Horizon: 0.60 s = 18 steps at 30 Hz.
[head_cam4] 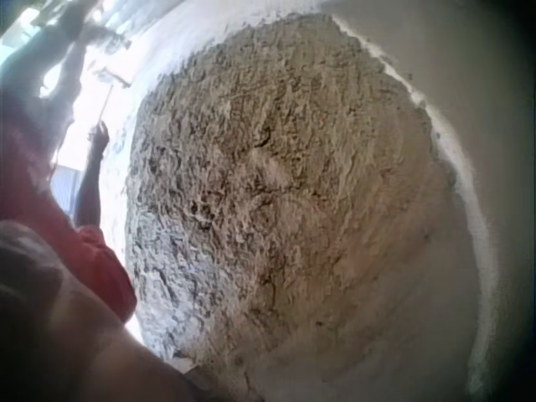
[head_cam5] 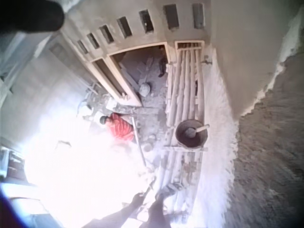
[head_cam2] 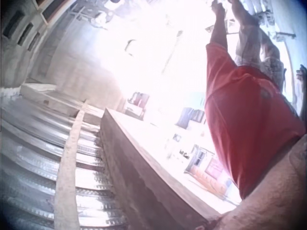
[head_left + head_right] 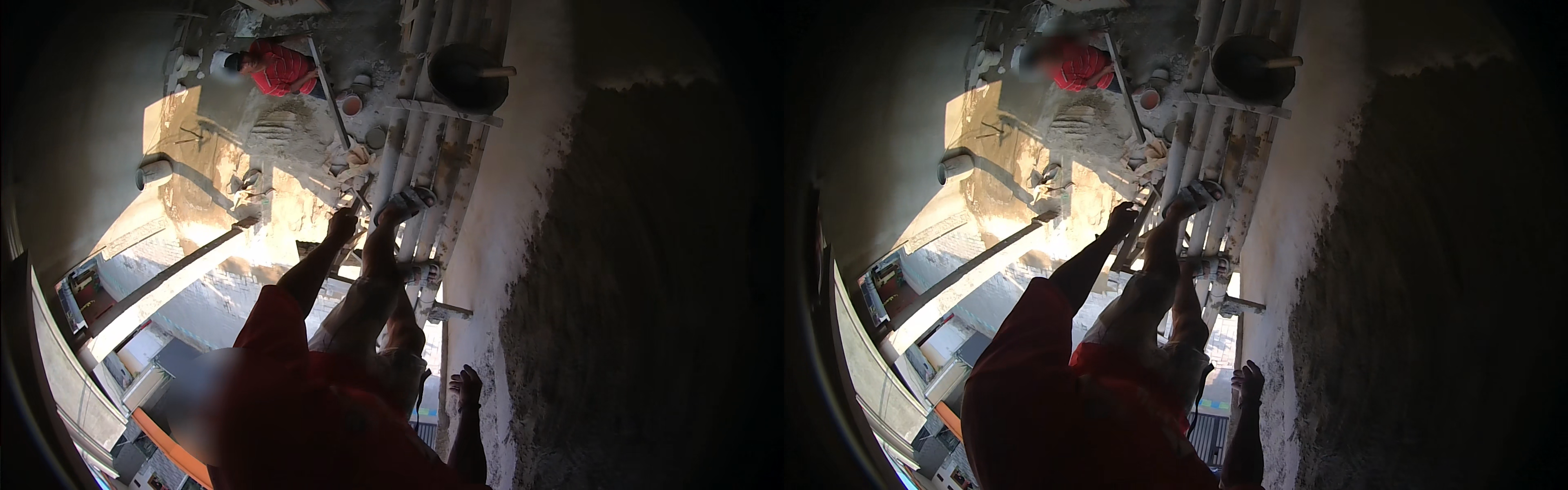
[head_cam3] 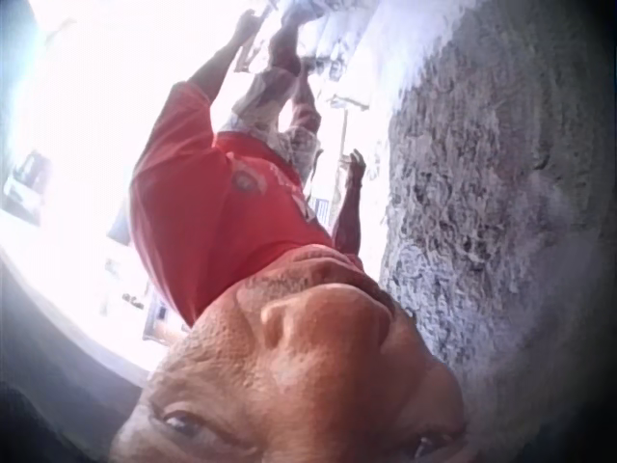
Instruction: The person uses a straight edge and a trowel to level and smooth wet plaster applied to an interior wall while standing on a bamboo scaffold.
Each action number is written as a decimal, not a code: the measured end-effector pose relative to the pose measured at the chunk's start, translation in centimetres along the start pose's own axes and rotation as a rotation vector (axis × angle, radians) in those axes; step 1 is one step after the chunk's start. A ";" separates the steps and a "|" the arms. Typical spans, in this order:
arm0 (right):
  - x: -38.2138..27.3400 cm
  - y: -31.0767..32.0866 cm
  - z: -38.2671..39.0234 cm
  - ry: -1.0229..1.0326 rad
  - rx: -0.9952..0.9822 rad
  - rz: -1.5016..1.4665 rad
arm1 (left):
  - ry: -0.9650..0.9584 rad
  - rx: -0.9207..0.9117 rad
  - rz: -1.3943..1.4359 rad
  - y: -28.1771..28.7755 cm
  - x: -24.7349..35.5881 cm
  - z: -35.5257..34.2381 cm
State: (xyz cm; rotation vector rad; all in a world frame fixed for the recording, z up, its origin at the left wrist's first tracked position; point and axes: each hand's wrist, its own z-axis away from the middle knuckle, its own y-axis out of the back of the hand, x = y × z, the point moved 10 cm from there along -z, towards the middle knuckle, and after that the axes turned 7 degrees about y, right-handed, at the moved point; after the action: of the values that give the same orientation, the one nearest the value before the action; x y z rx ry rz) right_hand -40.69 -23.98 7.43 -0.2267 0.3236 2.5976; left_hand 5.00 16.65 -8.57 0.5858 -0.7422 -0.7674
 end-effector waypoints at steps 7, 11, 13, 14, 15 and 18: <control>-7.2 -4.5 -3.7 0.031 -0.112 0.182 | 0.261 -0.058 0.035 -0.1 -4.7 -4.6; -13.8 -9.7 -4.8 0.072 -0.146 0.197 | 0.427 -0.019 0.261 1.2 -3.5 -7.0; -15.8 -12.5 -5.4 0.075 -0.211 0.207 | 0.517 0.006 0.499 1.9 -6.8 -9.1; -16.6 -13.7 -5.9 0.076 -0.247 0.215 | 0.559 0.025 0.621 2.5 -8.9 -10.1; -16.9 -14.1 -6.3 0.075 -0.239 0.230 | 0.621 -0.132 0.713 1.6 -8.0 -11.0; -17.6 -15.1 -7.7 0.066 -0.253 0.283 | 0.760 -0.162 1.103 3.3 -4.4 -13.2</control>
State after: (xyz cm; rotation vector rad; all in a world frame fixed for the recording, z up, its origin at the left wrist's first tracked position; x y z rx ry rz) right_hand -17.19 -21.55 1.16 -0.3795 0.0498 2.9154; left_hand 14.28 24.66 -15.88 0.2067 -0.1966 0.4205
